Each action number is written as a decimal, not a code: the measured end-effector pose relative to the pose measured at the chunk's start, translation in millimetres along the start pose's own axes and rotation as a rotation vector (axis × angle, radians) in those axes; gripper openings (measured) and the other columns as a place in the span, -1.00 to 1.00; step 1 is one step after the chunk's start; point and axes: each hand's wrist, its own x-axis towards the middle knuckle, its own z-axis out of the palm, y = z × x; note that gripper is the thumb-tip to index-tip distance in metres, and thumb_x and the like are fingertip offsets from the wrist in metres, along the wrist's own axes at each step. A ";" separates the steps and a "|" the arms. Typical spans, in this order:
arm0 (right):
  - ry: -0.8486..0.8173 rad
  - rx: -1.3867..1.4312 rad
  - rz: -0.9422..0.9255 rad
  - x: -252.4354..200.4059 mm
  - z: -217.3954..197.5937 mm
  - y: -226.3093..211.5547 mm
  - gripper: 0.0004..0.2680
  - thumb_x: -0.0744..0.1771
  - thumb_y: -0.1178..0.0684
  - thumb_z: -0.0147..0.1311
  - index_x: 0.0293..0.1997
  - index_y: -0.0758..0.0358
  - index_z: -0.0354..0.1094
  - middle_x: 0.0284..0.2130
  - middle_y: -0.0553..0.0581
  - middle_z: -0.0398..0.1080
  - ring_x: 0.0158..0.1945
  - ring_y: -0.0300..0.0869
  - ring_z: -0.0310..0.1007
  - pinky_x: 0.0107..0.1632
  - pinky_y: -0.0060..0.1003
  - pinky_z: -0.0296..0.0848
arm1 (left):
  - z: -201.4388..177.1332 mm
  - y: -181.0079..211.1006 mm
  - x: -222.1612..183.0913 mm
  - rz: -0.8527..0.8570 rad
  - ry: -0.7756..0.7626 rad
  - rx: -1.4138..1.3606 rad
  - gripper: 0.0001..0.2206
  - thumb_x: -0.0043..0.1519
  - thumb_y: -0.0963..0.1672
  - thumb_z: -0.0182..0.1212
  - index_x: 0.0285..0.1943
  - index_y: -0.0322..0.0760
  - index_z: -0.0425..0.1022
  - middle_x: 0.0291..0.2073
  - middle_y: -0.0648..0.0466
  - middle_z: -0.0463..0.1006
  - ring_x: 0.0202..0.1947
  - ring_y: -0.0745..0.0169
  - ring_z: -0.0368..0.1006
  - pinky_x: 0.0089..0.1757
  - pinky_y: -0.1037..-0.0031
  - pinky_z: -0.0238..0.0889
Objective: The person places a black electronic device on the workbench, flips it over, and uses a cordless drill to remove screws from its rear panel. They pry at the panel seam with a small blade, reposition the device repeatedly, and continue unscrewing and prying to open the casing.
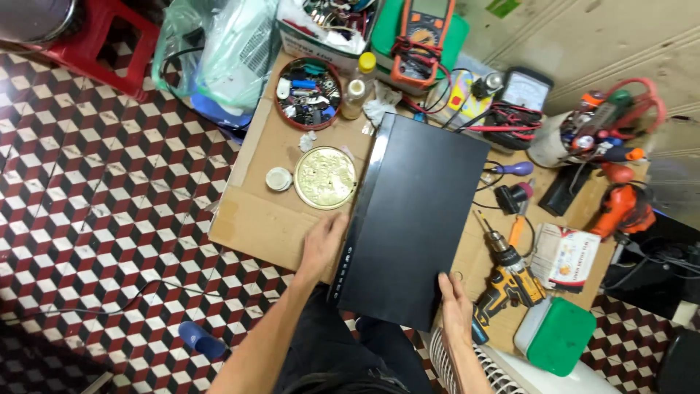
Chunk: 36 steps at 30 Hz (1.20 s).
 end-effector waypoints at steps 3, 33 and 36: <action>0.002 -0.182 -0.043 3.9 26.9 -49.1 -0.46 0.34 -0.14 0.10 0.44 0.37 0.12 0.37 0.26 0.21 0.44 -0.09 0.12 0.41 -0.23 0.02 | 11.9 -5.8 -9.9 -0.163 -0.233 -0.274 -0.53 0.33 0.03 0.16 0.19 -0.49 0.52 0.01 -0.15 0.67 0.00 0.18 0.56 0.03 0.45 0.36; -0.222 -0.036 0.036 64.6 20.9 -64.8 -0.68 0.26 0.02 0.35 0.00 0.43 0.45 -0.17 0.19 0.51 -0.14 -0.15 0.46 -0.04 -0.28 0.46 | 11.1 -14.1 34.0 -0.347 -0.477 -0.295 -0.26 -0.04 -0.06 0.56 0.29 -0.48 0.31 -0.02 -0.07 0.55 -0.03 0.24 0.49 0.02 0.45 0.36; -0.252 0.009 0.048 56.3 24.0 -72.4 -0.75 0.28 0.06 0.31 -0.05 0.42 0.47 -0.22 0.16 0.54 -0.19 -0.19 0.49 -0.09 -0.32 0.48 | 7.3 -16.1 36.0 -0.329 -0.526 -0.302 -0.28 -0.01 -0.06 0.54 0.30 -0.49 0.34 -0.04 -0.05 0.58 -0.05 0.25 0.50 0.00 0.48 0.36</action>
